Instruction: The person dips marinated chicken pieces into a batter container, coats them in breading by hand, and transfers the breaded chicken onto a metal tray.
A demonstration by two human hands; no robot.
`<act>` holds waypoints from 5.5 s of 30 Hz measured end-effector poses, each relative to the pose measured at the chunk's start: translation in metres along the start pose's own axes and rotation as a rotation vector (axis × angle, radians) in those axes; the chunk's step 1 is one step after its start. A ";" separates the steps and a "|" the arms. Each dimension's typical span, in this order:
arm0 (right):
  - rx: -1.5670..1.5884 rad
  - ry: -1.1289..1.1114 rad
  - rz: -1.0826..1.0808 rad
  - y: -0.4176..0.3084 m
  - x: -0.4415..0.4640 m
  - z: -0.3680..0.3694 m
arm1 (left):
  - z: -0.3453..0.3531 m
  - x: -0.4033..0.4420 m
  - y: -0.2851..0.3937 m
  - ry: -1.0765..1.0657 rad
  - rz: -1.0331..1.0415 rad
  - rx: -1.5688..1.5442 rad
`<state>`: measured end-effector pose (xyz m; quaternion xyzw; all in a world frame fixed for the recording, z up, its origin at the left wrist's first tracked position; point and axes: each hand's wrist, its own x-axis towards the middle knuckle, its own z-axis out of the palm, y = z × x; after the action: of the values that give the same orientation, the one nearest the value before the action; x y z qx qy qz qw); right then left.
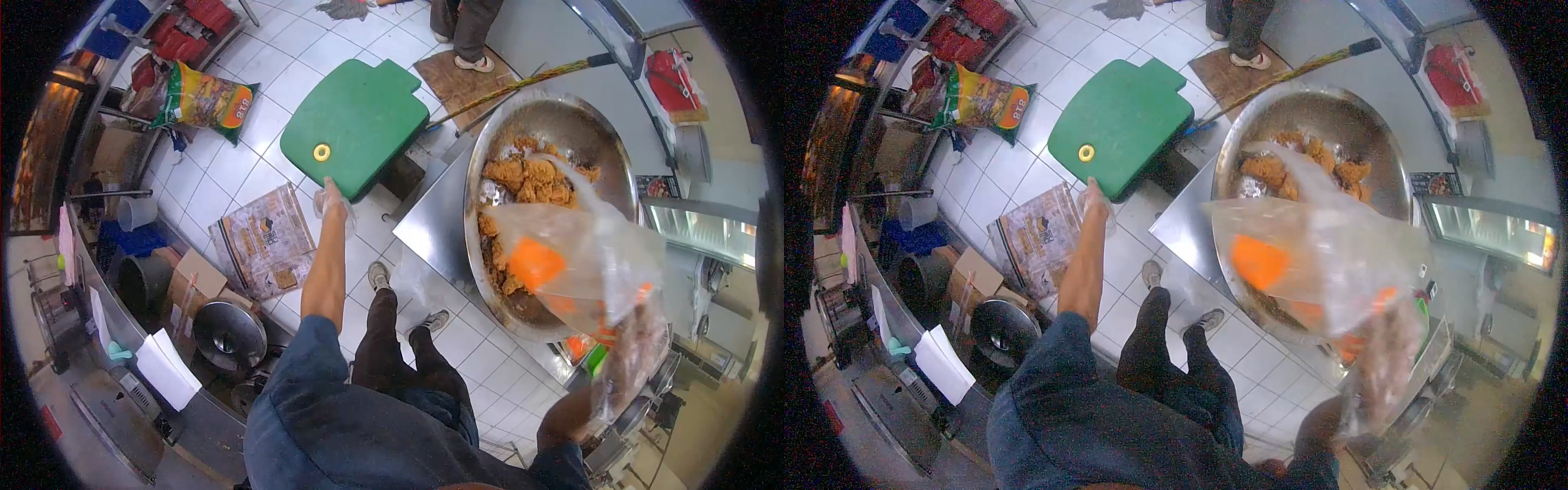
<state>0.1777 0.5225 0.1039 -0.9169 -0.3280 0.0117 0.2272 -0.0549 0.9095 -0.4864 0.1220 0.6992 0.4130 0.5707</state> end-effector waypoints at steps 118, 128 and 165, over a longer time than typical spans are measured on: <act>0.187 0.096 0.709 0.994 -0.500 -0.262 | -0.131 -1.142 -0.492 -0.990 1.097 1.050; 0.408 0.219 0.774 0.947 -0.473 -0.238 | 0.136 -1.024 -0.505 -0.724 1.368 1.655; 0.421 0.219 0.758 0.950 -0.471 -0.238 | 0.061 -1.024 -0.470 -0.714 1.424 1.388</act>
<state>0.4153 -0.5082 -0.1456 -0.9019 0.0667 0.0635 0.4220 0.4682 -0.0171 -0.1095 0.9181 0.3409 0.1022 0.1744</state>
